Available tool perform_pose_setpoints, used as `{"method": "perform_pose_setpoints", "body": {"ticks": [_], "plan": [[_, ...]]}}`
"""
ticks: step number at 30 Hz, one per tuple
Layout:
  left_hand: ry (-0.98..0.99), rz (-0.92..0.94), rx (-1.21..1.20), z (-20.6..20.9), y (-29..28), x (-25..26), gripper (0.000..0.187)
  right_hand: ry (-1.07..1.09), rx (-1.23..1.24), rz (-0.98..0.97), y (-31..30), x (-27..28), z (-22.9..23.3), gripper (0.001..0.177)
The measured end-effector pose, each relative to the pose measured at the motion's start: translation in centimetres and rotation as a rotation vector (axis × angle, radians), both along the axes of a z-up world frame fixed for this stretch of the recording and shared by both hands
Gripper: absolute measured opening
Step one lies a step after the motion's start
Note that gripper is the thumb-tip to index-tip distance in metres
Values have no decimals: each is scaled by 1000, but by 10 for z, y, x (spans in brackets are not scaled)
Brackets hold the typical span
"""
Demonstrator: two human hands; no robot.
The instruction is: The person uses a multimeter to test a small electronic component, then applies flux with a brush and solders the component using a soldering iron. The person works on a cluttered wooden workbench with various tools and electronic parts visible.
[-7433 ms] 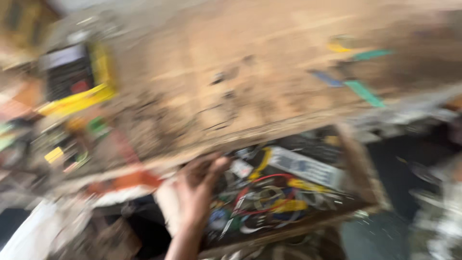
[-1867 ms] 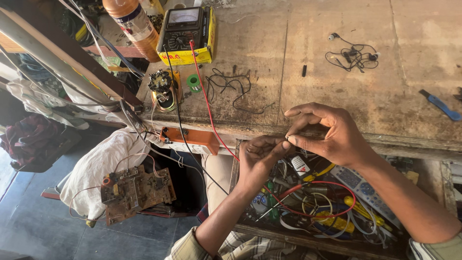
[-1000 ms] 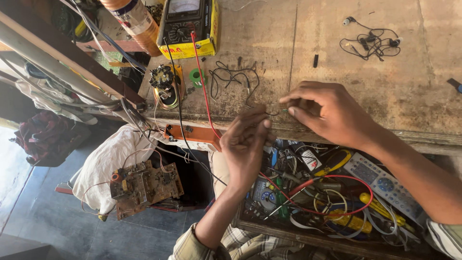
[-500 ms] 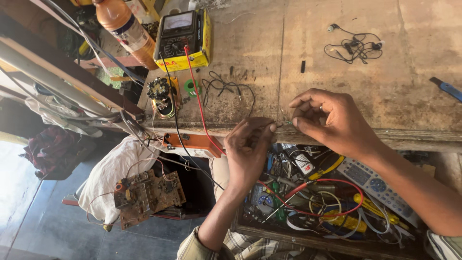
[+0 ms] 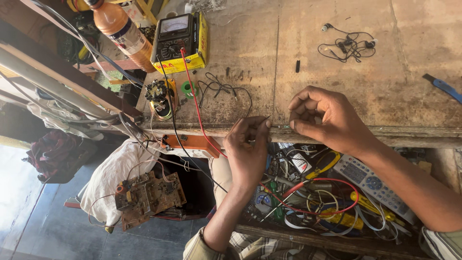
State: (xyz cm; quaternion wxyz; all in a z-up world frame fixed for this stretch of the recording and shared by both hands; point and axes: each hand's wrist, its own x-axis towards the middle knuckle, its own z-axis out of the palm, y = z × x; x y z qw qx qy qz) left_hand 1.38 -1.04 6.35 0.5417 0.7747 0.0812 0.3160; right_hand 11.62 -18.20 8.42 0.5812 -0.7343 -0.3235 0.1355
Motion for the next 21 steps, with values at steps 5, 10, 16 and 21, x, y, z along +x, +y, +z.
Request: {"method": "perform_pose_setpoints", "body": {"ticks": [5,10,16,21], "plan": [[30,-17,-26,2,0,0,9,-29,17,57,-2,3,-3,27],[94,-152,-205,2,12,3,12,-187,-37,-20,2,1,-2,21],[54,-244,-323,-4,20,3,13,-444,-112,-109,10,-2,-7,19],[18,-283,-346,3,23,0,13,-559,-131,-189,13,-8,-6,19]]}}
